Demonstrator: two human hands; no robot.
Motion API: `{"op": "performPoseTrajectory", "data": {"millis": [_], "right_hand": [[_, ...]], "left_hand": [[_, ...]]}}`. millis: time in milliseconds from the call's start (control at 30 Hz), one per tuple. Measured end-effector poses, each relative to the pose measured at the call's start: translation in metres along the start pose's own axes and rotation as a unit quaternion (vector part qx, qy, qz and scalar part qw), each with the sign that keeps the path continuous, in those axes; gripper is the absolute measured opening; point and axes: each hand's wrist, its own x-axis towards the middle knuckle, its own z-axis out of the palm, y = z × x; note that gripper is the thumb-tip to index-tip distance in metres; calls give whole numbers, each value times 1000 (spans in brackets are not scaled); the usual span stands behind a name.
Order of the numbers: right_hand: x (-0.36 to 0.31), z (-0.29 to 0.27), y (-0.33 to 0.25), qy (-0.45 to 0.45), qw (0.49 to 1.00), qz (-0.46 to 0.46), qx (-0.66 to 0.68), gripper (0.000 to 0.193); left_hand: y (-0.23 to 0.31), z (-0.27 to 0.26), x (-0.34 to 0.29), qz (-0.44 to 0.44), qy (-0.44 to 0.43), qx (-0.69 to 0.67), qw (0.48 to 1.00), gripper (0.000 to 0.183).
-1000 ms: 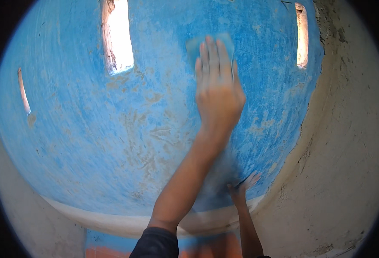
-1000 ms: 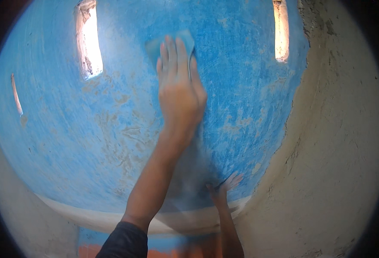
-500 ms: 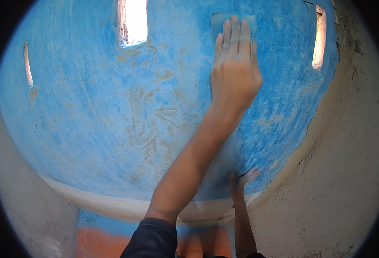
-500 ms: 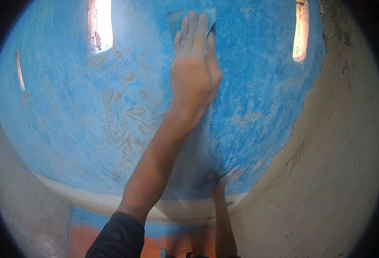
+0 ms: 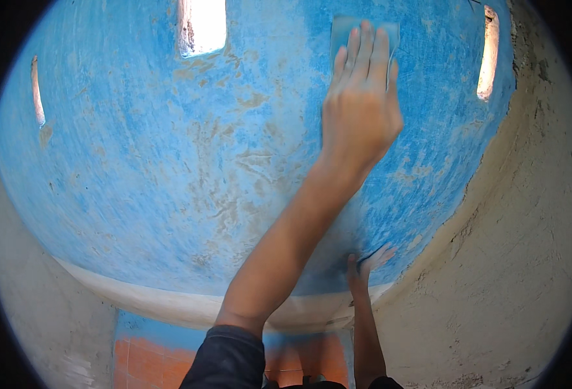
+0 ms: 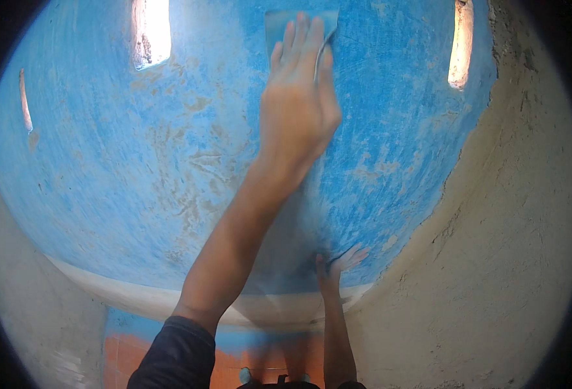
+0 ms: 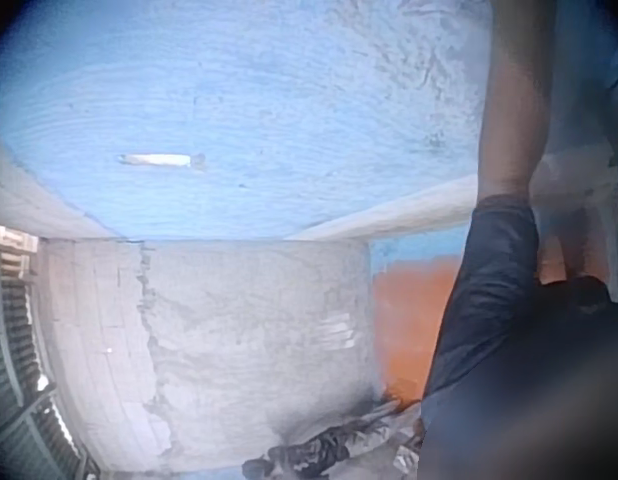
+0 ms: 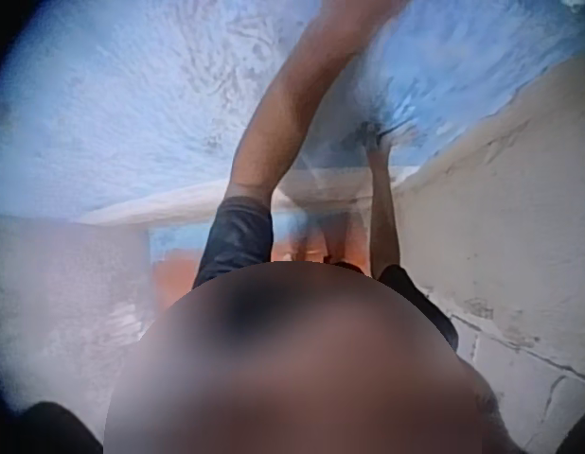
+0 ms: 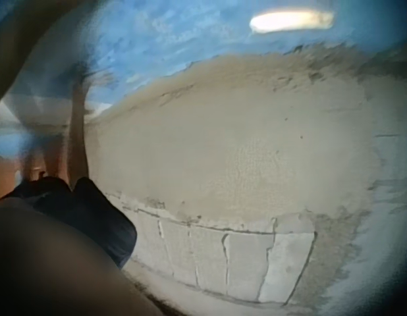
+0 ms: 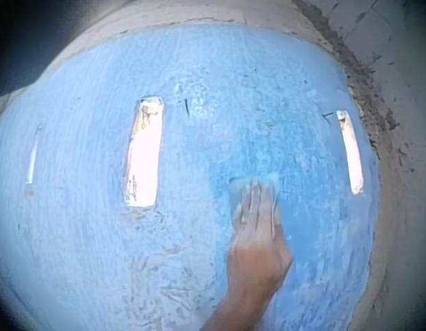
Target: Sanding a blue painted arched ceiling using a piece of sandpaper.
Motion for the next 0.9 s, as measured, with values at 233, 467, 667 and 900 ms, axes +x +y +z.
{"op": "performPoseTrajectory", "data": {"millis": [233, 467, 667, 900], "right_hand": [[-4, -13, 10, -12, 999, 29, 10, 58], [-3, 2, 3, -34, 999, 16, 30, 74], [0, -10, 46, -53, 998, 23, 26, 88], [1, 4, 4, 143, 962, -84, -217, 111]], "left_hand": [[21, -15, -113, -66, -74, 10, 995, 47], [-2, -11, -27, -17, -22, 0, 1000, 47], [4, -10, -65, -36, -13, -13, 999, 44], [9, -20, -74, -41, -40, -1, 998, 45]]}}
